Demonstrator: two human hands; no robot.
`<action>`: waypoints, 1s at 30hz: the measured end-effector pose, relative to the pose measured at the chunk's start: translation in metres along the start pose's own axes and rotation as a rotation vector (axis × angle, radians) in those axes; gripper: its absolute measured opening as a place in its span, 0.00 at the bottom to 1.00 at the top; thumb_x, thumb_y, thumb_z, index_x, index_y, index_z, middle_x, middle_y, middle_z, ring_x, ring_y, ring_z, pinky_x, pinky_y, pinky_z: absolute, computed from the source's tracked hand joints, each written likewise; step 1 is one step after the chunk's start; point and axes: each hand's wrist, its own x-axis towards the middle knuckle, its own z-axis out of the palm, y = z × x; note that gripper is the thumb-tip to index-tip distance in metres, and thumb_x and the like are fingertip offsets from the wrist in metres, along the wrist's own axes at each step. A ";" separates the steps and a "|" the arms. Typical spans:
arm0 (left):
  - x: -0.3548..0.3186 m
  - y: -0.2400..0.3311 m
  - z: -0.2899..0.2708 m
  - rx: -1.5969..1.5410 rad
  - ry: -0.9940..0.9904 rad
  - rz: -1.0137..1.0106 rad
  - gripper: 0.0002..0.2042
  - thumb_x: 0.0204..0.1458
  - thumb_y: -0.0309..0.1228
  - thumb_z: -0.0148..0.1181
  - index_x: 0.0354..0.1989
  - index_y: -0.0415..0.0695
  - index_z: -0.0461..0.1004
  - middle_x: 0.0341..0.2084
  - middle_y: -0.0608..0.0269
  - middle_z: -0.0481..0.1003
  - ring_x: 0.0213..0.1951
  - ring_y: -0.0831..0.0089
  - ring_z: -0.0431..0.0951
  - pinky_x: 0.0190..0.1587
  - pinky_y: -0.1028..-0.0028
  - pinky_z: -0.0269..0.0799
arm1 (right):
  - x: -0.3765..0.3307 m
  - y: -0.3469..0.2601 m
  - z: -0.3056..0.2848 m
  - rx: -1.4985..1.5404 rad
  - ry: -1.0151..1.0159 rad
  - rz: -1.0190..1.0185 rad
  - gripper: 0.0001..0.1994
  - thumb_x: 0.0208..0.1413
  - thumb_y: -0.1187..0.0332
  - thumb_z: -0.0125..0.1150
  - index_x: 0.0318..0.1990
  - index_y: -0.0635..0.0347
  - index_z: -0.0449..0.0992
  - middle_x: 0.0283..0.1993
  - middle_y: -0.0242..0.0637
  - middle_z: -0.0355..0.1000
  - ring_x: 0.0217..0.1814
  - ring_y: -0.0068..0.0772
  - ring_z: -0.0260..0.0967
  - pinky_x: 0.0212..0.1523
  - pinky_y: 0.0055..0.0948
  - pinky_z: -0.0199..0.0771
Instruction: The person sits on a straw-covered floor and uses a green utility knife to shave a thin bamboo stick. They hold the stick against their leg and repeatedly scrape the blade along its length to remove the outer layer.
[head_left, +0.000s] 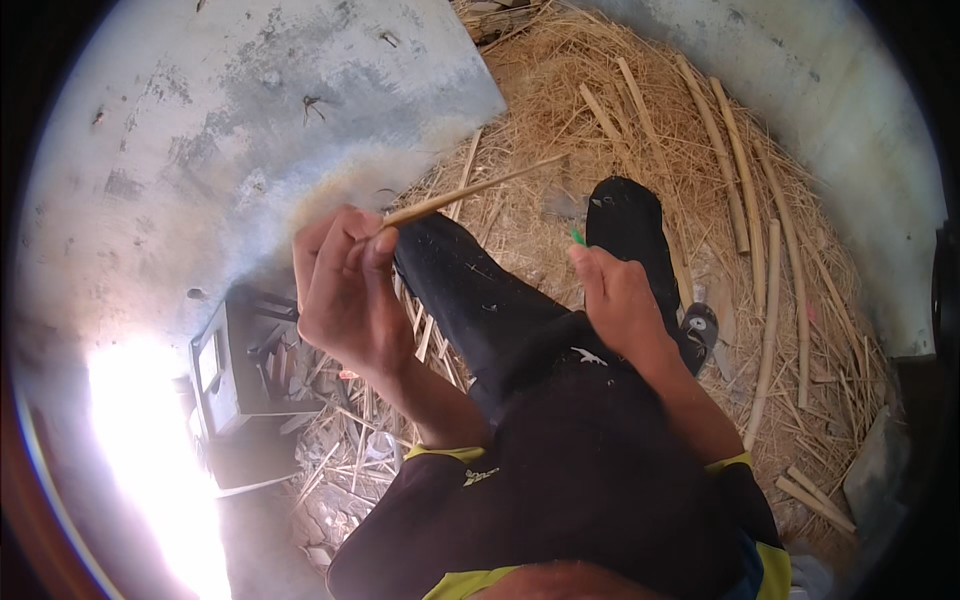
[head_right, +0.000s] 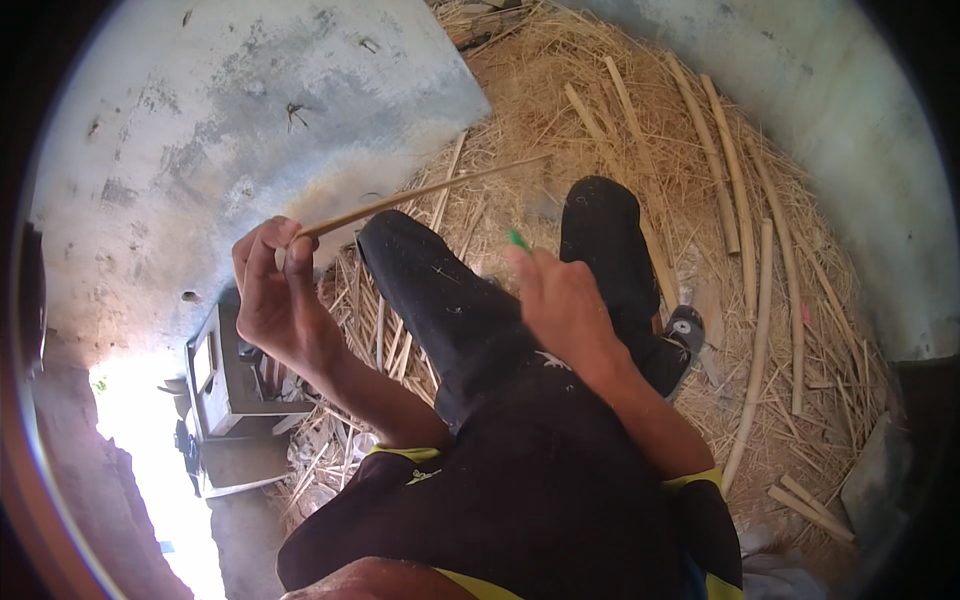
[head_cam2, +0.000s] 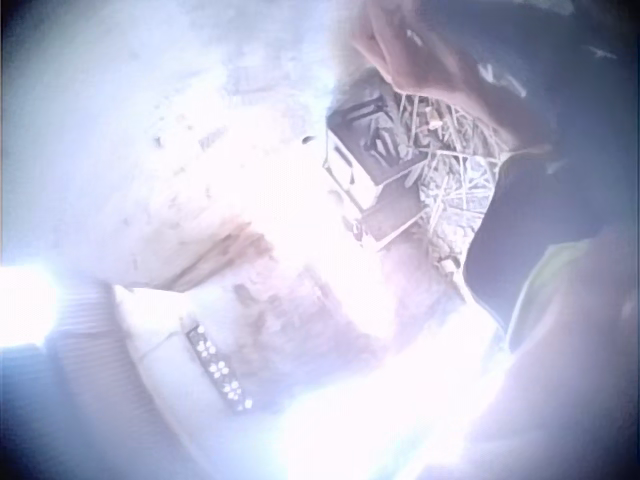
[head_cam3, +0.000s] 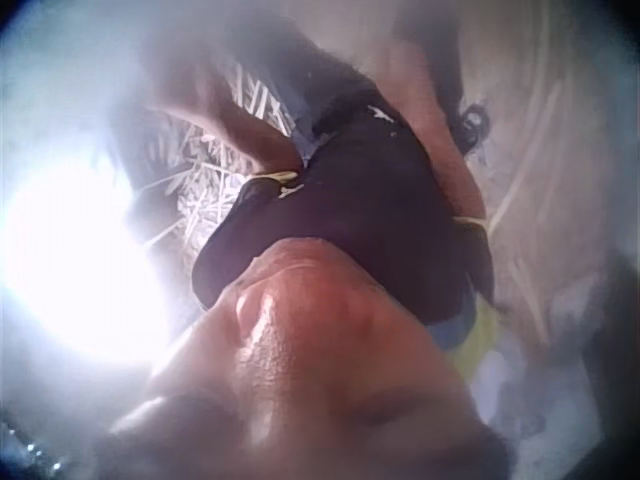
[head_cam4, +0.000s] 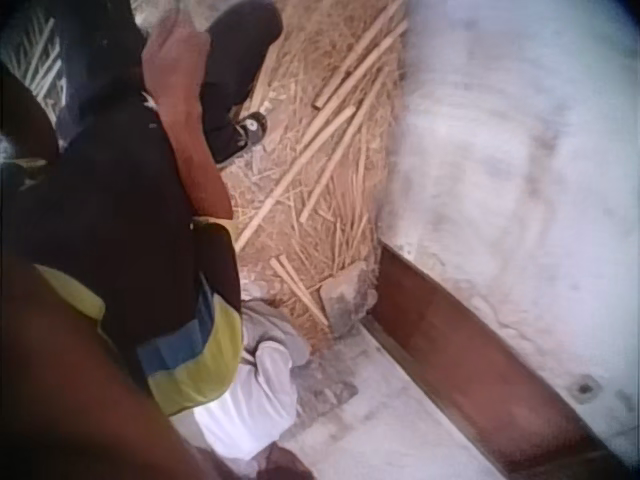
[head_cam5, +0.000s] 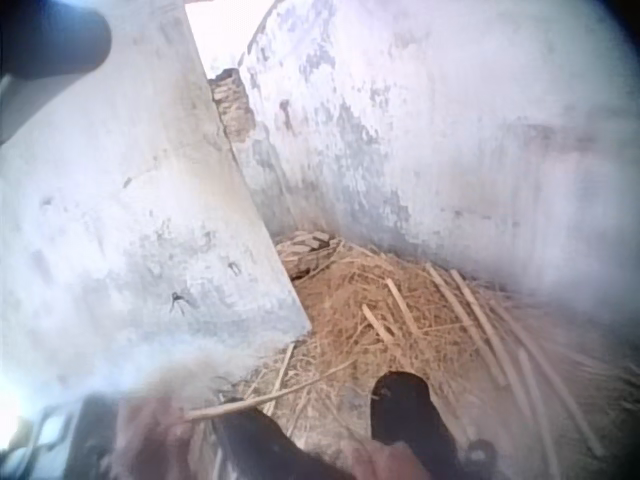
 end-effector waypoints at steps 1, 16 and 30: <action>0.005 0.001 0.003 0.018 0.006 0.013 0.08 0.48 0.21 0.65 0.36 0.32 0.77 0.34 0.58 0.72 0.36 0.75 0.73 0.32 0.79 0.71 | 0.003 -0.027 -0.009 0.085 -0.043 -0.026 0.20 0.64 0.59 0.45 0.31 0.71 0.72 0.20 0.58 0.67 0.27 0.61 0.69 0.27 0.48 0.68; 0.017 -0.010 0.004 0.147 0.086 0.103 0.12 0.45 0.32 0.68 0.28 0.35 0.76 0.26 0.61 0.71 0.34 0.66 0.73 0.37 0.68 0.69 | 0.026 -0.012 0.046 -0.190 -0.125 -0.049 0.20 0.65 0.59 0.44 0.29 0.68 0.70 0.13 0.50 0.62 0.19 0.54 0.68 0.19 0.42 0.65; 0.012 -0.003 0.015 -0.001 0.018 0.159 0.08 0.41 0.25 0.68 0.27 0.35 0.76 0.28 0.58 0.71 0.35 0.64 0.73 0.39 0.65 0.71 | 0.011 -0.096 -0.012 0.320 -0.411 -0.152 0.17 0.63 0.61 0.49 0.26 0.65 0.66 0.12 0.49 0.62 0.15 0.53 0.66 0.17 0.41 0.62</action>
